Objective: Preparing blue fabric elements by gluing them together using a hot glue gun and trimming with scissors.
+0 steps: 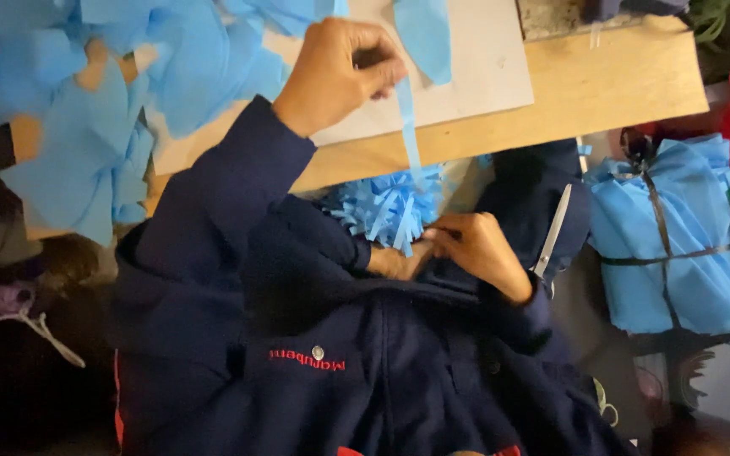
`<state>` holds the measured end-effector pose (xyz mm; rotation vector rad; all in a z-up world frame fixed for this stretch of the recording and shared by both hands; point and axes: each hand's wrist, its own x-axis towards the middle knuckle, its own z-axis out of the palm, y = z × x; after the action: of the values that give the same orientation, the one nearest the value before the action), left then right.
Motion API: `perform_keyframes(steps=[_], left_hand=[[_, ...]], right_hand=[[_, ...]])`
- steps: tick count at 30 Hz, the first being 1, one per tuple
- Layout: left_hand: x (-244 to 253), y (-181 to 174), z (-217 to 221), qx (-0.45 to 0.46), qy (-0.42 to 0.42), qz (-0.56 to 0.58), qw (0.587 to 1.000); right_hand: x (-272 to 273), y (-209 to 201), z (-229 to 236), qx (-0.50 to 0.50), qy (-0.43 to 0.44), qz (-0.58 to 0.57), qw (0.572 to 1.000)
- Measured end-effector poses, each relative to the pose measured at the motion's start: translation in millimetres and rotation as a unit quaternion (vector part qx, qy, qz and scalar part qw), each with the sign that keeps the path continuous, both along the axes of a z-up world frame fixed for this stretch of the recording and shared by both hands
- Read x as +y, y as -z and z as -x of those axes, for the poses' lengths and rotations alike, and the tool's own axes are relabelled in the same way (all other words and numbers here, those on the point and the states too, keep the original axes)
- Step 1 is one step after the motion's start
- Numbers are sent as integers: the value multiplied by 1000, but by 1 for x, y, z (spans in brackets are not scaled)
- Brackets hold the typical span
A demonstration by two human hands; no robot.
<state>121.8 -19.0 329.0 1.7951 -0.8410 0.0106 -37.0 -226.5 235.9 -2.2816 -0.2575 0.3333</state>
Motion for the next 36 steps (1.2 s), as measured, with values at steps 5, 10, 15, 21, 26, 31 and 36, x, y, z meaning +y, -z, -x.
perform_keyframes(steps=[5,10,15,21,26,31,36], left_hand=[[-6,2,4,27,15,-53,998],[-11,21,-24,-69,8,-96,993],[-17,52,-55,-373,6,-183,909],[-11,59,-65,-406,-28,-191,893],[-7,66,-65,-399,-49,-166,900],[-5,66,-64,-401,-56,-146,903],[-1,40,-49,-182,-4,78,980]], right_hand=[[-22,-56,-6,-132,78,-42,987],[-35,-91,-31,-227,133,-26,964],[-23,-120,-69,-341,55,74,936],[-8,-61,-60,-263,-243,151,921],[24,14,-72,-2,-310,266,913],[37,30,-84,-20,-296,258,919],[44,39,-105,-49,-271,248,929]])
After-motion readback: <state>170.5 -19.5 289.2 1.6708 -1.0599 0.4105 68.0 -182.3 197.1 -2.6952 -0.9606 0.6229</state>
